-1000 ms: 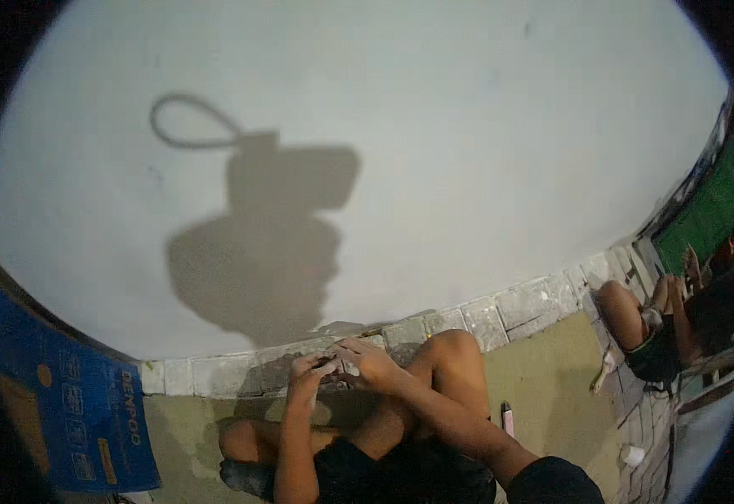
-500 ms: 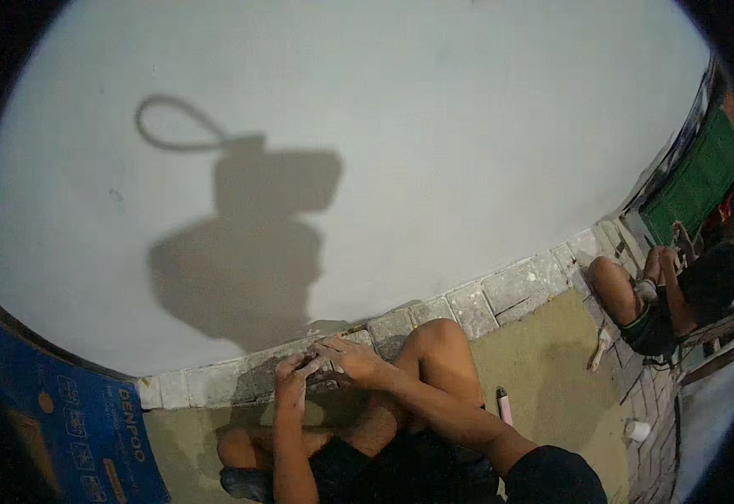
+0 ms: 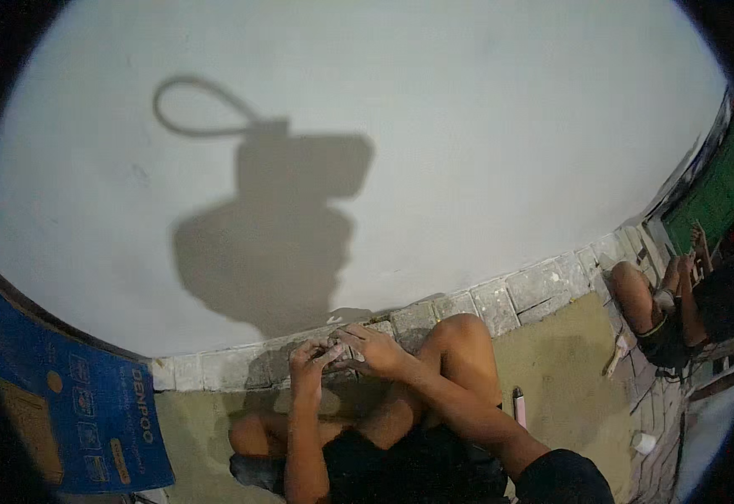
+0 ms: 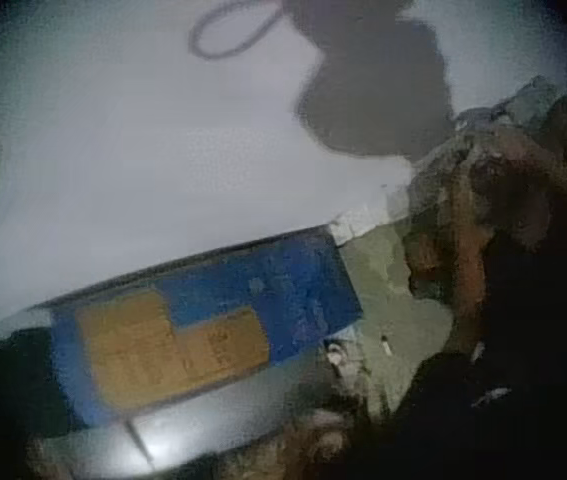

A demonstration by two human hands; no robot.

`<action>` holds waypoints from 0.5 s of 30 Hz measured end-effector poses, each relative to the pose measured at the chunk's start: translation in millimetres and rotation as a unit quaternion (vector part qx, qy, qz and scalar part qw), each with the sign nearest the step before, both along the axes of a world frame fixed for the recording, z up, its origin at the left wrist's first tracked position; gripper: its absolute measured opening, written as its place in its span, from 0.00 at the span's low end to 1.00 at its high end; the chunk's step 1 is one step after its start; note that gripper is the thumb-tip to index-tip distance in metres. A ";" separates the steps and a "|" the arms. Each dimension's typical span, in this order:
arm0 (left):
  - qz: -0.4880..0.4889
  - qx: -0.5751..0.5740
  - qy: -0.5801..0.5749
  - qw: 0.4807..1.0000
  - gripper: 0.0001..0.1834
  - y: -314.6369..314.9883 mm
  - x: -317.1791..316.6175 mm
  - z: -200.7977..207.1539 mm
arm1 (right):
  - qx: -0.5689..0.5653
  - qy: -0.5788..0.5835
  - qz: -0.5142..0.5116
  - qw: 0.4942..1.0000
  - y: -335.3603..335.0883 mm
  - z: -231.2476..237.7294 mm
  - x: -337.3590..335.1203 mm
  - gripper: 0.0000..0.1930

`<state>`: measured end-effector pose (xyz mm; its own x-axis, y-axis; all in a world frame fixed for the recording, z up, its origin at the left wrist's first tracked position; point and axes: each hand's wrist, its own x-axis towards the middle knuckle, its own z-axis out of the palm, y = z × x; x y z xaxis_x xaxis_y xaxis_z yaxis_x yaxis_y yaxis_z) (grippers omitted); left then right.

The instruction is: The person shapes a piece of chalk using their fingers and marks the wall with it.

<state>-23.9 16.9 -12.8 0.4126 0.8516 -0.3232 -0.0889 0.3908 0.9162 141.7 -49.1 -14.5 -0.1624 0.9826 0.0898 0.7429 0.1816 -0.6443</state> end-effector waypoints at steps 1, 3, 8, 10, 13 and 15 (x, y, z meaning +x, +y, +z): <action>-0.005 -0.015 0.014 1.000 0.08 0.3 0.3 1.4 | -0.010 0.005 0.005 1.000 0.8 0.5 -0.5 0.34; 0.018 0.009 0.039 0.999 0.09 -1.3 1.5 4.4 | -0.004 -0.090 -0.003 0.996 3.1 -1.1 -1.2 0.37; 0.008 0.028 0.006 1.000 0.09 -3.6 -1.7 6.9 | 0.078 -0.058 -0.016 0.995 3.1 -6.8 -2.3 0.31; 0.003 0.071 -0.025 0.997 0.09 -2.1 -1.9 3.8 | 0.073 -0.044 -0.025 0.996 1.9 -6.6 -3.3 0.32; -0.012 -0.009 -0.007 1.000 0.08 2.5 -3.0 -0.3 | 0.102 -0.035 -0.042 0.993 0.5 -4.0 -3.7 0.31; -0.007 0.007 -0.056 0.998 0.08 0.5 -4.5 -1.5 | 0.107 0.000 -0.033 0.994 1.0 -2.4 -2.5 0.31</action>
